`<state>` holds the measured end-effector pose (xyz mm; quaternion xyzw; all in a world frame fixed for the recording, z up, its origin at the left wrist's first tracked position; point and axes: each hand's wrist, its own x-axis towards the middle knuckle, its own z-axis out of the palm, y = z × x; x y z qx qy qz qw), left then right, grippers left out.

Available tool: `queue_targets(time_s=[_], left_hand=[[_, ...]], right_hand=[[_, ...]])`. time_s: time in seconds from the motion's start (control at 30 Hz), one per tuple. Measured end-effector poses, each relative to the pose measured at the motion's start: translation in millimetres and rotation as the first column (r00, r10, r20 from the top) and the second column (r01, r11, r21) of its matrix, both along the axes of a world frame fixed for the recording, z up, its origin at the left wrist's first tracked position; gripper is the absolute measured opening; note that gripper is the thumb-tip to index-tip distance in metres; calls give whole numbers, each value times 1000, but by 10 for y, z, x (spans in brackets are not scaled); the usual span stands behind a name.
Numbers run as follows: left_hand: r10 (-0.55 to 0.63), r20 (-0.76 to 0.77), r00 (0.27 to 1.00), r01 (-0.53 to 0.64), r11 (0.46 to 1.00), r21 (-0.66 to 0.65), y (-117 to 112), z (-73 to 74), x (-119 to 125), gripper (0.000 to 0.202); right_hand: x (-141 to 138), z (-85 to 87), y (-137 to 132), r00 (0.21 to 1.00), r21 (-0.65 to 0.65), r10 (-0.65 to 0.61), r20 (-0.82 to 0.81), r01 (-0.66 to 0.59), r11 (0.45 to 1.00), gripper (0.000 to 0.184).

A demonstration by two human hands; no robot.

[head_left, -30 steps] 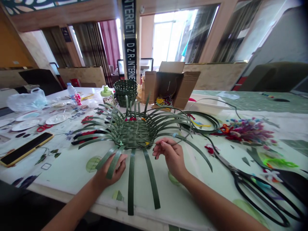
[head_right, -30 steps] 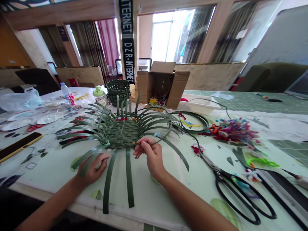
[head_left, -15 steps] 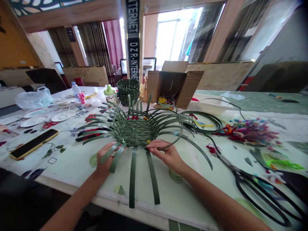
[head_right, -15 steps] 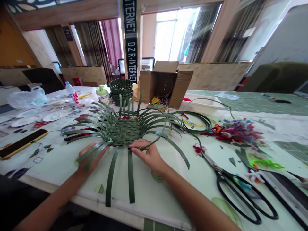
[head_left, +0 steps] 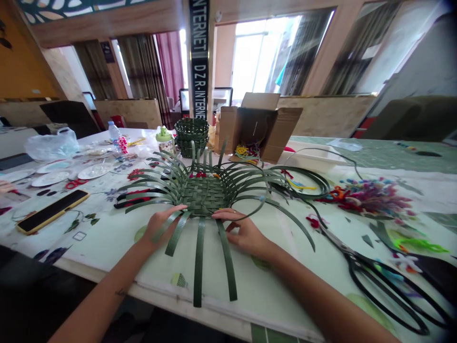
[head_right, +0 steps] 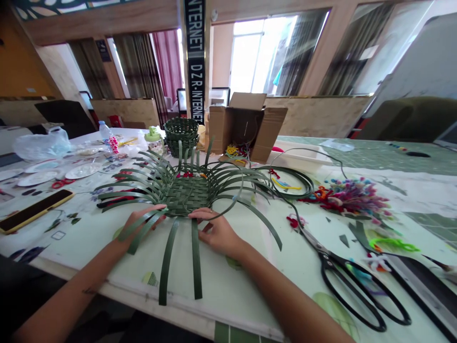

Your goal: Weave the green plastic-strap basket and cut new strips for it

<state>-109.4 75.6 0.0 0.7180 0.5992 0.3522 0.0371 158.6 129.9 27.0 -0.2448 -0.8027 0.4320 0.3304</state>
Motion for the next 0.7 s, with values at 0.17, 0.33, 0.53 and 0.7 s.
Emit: queue_targets(time_s=[0.17, 0.33, 0.53, 0.7], left_hand=[[-40, -136, 990, 28, 996, -88, 53, 117, -117, 36], [-87, -113, 990, 79, 994, -73, 114, 71, -177, 35], [-61, -98, 993, 62, 998, 3, 128, -46, -175, 32], [-15, 3, 1000, 14, 997, 75, 115, -71, -110, 29]], right_hand=[[-164, -113, 76, 999, 11, -44, 11, 44, 999, 28], [-218, -112, 140, 996, 98, -78, 42, 73, 992, 14], [-265, -219, 196, 994, 145, -109, -32, 112, 983, 12], [-279, -133, 215, 986, 69, -119, -116, 128, 989, 17]])
